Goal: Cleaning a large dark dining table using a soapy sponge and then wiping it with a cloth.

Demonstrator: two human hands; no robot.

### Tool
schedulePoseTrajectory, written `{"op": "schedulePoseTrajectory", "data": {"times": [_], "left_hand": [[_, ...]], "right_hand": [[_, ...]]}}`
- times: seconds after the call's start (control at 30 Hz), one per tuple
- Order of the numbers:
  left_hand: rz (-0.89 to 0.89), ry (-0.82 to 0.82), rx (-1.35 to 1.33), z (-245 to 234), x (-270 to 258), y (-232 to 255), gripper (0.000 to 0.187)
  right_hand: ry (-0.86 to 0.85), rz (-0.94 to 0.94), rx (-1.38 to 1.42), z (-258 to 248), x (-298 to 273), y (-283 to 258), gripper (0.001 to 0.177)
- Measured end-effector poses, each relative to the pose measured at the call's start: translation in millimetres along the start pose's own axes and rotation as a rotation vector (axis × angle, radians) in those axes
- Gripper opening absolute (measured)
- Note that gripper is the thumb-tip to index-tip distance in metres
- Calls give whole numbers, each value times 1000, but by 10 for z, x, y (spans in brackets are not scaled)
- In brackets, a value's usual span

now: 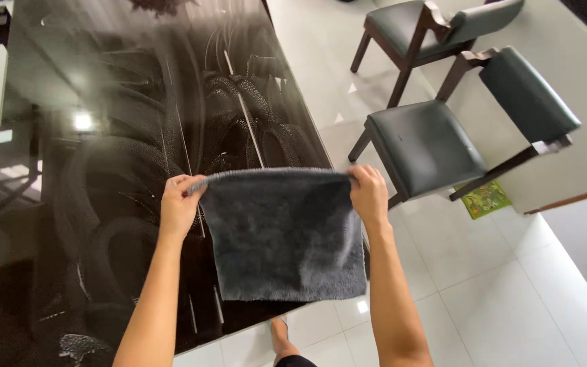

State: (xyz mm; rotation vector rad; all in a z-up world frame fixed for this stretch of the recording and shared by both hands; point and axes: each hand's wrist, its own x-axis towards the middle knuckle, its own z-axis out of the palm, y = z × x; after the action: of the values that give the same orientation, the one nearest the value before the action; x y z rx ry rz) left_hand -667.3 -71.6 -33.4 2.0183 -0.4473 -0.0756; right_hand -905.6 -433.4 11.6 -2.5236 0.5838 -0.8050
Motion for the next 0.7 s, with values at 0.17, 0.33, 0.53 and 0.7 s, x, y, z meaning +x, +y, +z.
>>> {"op": "schedulePoseTrajectory", "data": {"times": [0.17, 0.33, 0.53, 0.7], "left_hand": [[-114, -603, 179, -13, -333, -228, 30], [-328, -909, 360, 666, -517, -1126, 49], [-40, -822, 1015, 1149, -1076, -111, 107], [-110, -718, 890, 1526, -1003, 227, 124]], "right_hand": [[-662, 382, -86, 219, -590, 298, 34], [-465, 1194, -27, 1218, -1215, -96, 95], [-205, 1213, -372, 2024, -916, 0, 121], [-229, 925, -499, 2045, -215, 314, 119]]}}
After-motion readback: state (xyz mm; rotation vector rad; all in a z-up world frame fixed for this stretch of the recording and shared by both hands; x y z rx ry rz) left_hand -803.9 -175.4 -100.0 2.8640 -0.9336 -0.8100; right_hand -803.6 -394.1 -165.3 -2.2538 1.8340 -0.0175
